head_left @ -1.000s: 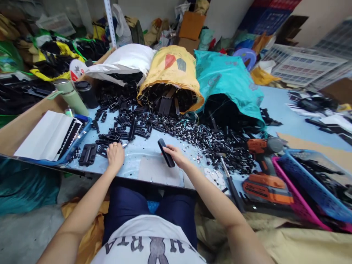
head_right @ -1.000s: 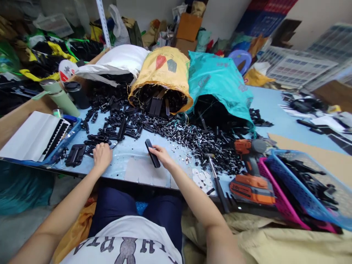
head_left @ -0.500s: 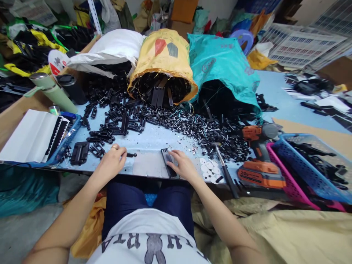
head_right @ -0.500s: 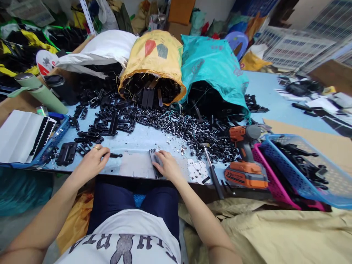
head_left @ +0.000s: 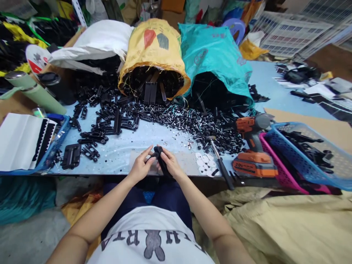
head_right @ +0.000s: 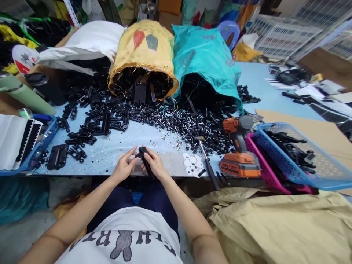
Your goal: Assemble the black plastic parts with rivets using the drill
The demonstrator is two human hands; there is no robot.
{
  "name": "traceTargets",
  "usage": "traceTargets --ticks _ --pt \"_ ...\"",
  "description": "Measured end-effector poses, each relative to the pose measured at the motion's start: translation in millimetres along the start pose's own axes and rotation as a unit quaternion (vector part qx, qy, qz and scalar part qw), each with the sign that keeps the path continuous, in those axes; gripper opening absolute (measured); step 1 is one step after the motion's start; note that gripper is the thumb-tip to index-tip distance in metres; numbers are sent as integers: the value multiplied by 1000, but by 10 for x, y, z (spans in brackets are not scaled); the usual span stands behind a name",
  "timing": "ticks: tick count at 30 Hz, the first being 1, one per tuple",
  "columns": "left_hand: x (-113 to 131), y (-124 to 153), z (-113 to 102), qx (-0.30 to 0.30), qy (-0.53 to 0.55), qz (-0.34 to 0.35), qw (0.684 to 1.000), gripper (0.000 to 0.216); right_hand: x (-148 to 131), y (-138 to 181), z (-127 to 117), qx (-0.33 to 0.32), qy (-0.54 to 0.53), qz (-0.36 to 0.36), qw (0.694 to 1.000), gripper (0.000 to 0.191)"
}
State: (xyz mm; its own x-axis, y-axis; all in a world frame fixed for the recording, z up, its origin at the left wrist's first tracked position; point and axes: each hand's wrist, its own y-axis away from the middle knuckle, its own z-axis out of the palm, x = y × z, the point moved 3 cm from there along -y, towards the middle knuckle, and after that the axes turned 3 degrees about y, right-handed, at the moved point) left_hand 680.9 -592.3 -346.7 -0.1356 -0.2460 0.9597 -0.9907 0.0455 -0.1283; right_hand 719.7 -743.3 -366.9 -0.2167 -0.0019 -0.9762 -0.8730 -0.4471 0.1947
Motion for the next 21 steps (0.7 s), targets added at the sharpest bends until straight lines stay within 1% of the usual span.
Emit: traceTargets --ticks 1,3,5,7,9,12,13,14,15,18,19,21 --pt "34 0 -3 16 -8 11 1000 42 -17 -2 6 -9 10 -19 1000 61" --pt "94 5 -18 33 -43 49 997 36 -76 1 -33 -35 80 -74 993 56" --pt "137 18 -16 33 -73 77 994 34 -158 19 -95 -59 179 -140 972 50" --pt "177 32 21 44 -89 85 991 34 -237 51 -119 -66 249 -188 948 49" --pt "235 42 82 89 -93 90 988 34 -297 90 -84 -39 261 -208 942 49" --pt "345 51 150 196 -95 108 970 35 -341 151 37 35 239 -221 945 52" --pt "380 48 155 216 -98 117 964 35 -345 170 76 54 238 -228 942 53" --pt "411 38 150 220 -102 128 962 35 -346 185 110 64 242 -238 938 54" --pt "436 19 137 208 -105 138 963 35 -344 197 134 70 248 -250 933 54" --pt "458 -59 72 150 -95 159 971 34 -311 208 168 89 258 -276 921 54" --pt "444 -84 59 138 -89 161 973 34 -290 201 174 98 258 -274 921 54" --pt "372 -117 64 138 -81 144 977 34 -239 168 184 107 263 -250 925 55"
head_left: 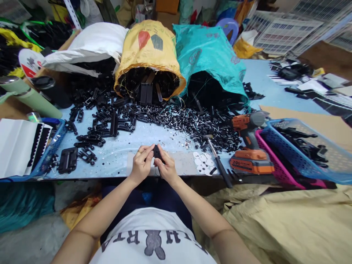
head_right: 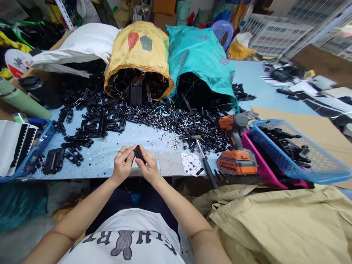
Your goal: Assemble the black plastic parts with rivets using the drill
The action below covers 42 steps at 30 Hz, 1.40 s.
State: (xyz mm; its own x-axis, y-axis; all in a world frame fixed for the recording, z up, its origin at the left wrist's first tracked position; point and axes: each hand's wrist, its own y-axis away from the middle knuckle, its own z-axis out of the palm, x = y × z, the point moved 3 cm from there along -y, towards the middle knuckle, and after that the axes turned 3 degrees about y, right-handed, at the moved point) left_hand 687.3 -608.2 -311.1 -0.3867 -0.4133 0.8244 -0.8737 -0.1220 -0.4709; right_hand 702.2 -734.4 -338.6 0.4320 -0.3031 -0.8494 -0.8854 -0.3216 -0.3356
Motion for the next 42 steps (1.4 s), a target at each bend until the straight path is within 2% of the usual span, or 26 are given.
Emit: traceTargets --ticks 3,5,6,8,9,11,13,15,18,22,25,27,29,31,32,33,35,37,39,41,42 --pt "-173 90 76 28 -25 -93 995 37 115 -94 2 -85 70 14 994 54" --pt "-273 166 106 22 -80 -142 986 39 266 -269 -174 -128 167 8 977 52" --pt "-300 185 115 -4 -121 -138 983 42 370 -399 -341 -123 221 11 968 50" --pt "-310 174 150 -118 -202 -65 970 50 616 -730 -811 -52 315 32 947 47" --pt "-301 157 181 -197 -230 -7 953 53 750 -917 -1082 -9 358 52 932 46" --pt "-279 120 242 -341 -261 95 898 52 1017 -1293 -1610 69 444 109 887 45" --pt "-268 65 276 -408 -294 134 854 47 1256 -1625 -2031 108 510 172 836 45" --pt "-262 2 281 -398 -340 117 844 45 1455 -1871 -2307 118 550 235 793 42" --pt "-261 -28 255 -355 -395 80 843 46 1664 -2073 -2486 107 580 288 755 38" --pt "-348 24 206 -351 -425 65 832 47 1761 -2148 -2579 106 580 305 748 40" --pt "-444 66 159 -353 -413 24 839 45 1610 -2082 -2670 141 571 299 751 35" --pt "-446 93 153 -347 -357 4 867 47 1363 -1942 -2637 180 526 243 795 33" --pt "-371 95 177 -321 -236 -19 917 59 1038 -1686 -2426 194 408 157 878 33" --pt "-262 54 218 -266 -48 -90 958 66 708 -1316 -2006 152 227 83 958 29" --pt "-211 22 249 -239 61 -145 958 64 555 -1101 -1739 119 134 52 982 28" --pt "-167 -13 285 -214 168 -206 940 59 416 -875 -1464 92 52 33 994 28" --pt "-107 -79 355 -170 336 -315 871 53 212 -433 -959 58 -54 53 995 29" --pt "-107 -116 376 -103 405 -387 822 46 72 -61 -585 -5 -69 108 992 29" --pt "-152 -96 336 -11 394 -414 821 41 -66 202 -402 -98 -18 108 989 28" --pt "-178 -18 281 55 351 -403 844 41 -194 331 -409 -158 79 37 984 25" --pt "-174 31 265 60 330 -392 856 43 -232 346 -464 -163 140 1 977 25"
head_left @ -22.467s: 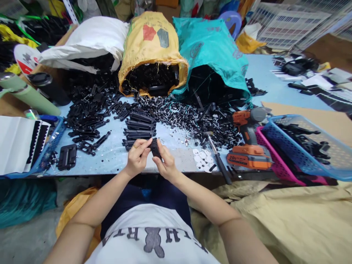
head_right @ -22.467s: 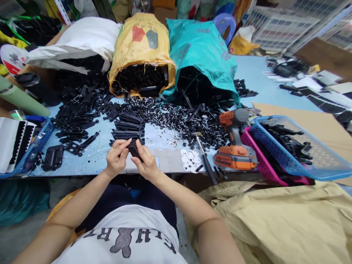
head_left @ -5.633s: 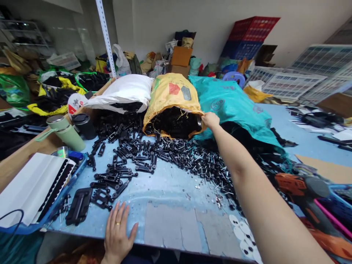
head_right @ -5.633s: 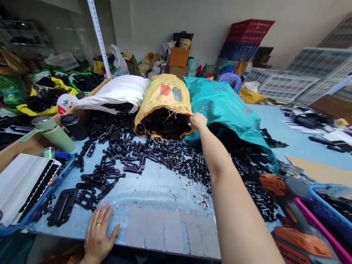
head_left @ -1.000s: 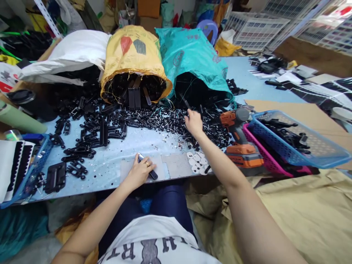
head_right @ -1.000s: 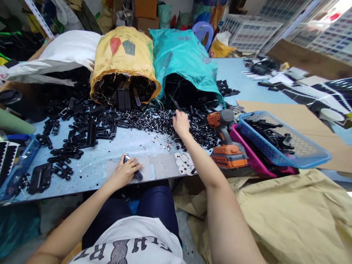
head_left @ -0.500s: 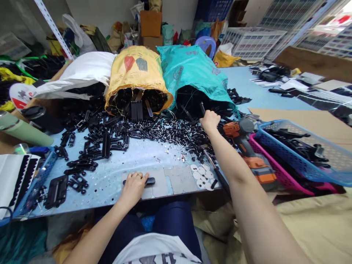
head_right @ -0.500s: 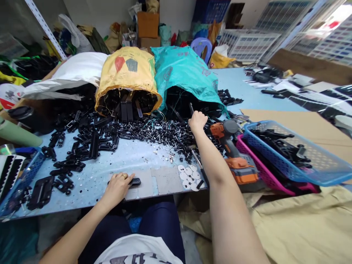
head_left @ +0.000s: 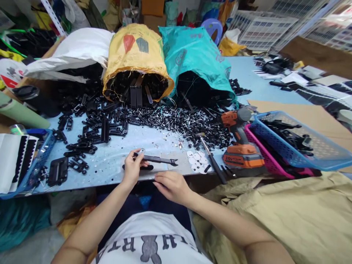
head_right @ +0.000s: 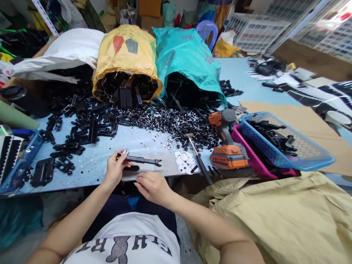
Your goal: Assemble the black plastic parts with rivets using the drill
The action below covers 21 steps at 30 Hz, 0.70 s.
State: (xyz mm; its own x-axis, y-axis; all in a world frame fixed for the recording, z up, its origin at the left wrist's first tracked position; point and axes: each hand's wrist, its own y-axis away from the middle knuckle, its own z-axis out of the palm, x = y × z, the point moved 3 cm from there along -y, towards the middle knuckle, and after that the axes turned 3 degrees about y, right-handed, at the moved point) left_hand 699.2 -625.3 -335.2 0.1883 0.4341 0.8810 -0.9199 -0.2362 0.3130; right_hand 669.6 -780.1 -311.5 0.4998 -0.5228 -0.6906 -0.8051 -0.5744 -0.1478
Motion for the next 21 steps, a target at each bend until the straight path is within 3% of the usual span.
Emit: traceTargets --ticks 3,5,8,10,12,14,21 --pt "-19 107 -23 -72 -113 43 990 46 121 -25 -228 8 176 10 984 31" --pt "32 117 -36 -146 -256 121 948 49 281 -89 -309 -59 237 19 969 31" --pt "86 21 -94 -236 -493 222 808 55 449 -138 -285 -177 290 -31 940 30" --pt "61 -68 -140 -298 -591 218 718 59 482 -134 -217 -204 322 -47 923 32" --pt "33 -121 -164 -337 -635 208 663 62 467 -115 -134 -205 332 -46 919 35" --pt "25 -130 -165 -345 -653 211 640 65 436 -87 -61 -212 324 -44 921 38" --pt "9 -60 -126 -351 -664 244 613 77 425 -64 -21 -242 355 25 903 43"
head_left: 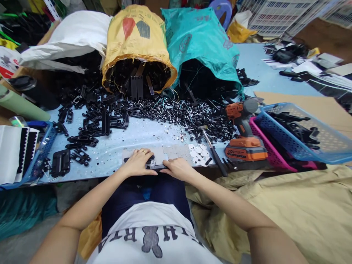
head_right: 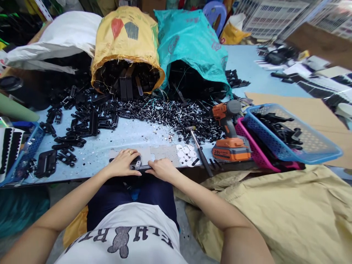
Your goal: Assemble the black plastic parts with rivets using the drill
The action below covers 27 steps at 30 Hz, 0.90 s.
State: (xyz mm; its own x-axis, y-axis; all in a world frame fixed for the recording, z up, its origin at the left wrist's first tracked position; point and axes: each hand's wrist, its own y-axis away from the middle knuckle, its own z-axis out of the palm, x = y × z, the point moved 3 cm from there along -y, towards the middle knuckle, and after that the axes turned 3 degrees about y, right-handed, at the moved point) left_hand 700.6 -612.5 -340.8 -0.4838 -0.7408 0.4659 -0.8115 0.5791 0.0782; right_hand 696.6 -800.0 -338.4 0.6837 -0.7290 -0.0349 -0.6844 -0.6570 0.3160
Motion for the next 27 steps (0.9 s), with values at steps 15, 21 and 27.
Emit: traceTargets --ticks 15,21,27 --pt "-13 124 117 129 -3 50 990 38 -158 46 -289 50 61 28 996 33" --pt "-57 111 94 145 15 19 989 39 -128 -26 -331 68 52 45 995 35" --pt "-77 -305 22 53 15 7 998 53 191 -69 -64 98 28 54 993 43"
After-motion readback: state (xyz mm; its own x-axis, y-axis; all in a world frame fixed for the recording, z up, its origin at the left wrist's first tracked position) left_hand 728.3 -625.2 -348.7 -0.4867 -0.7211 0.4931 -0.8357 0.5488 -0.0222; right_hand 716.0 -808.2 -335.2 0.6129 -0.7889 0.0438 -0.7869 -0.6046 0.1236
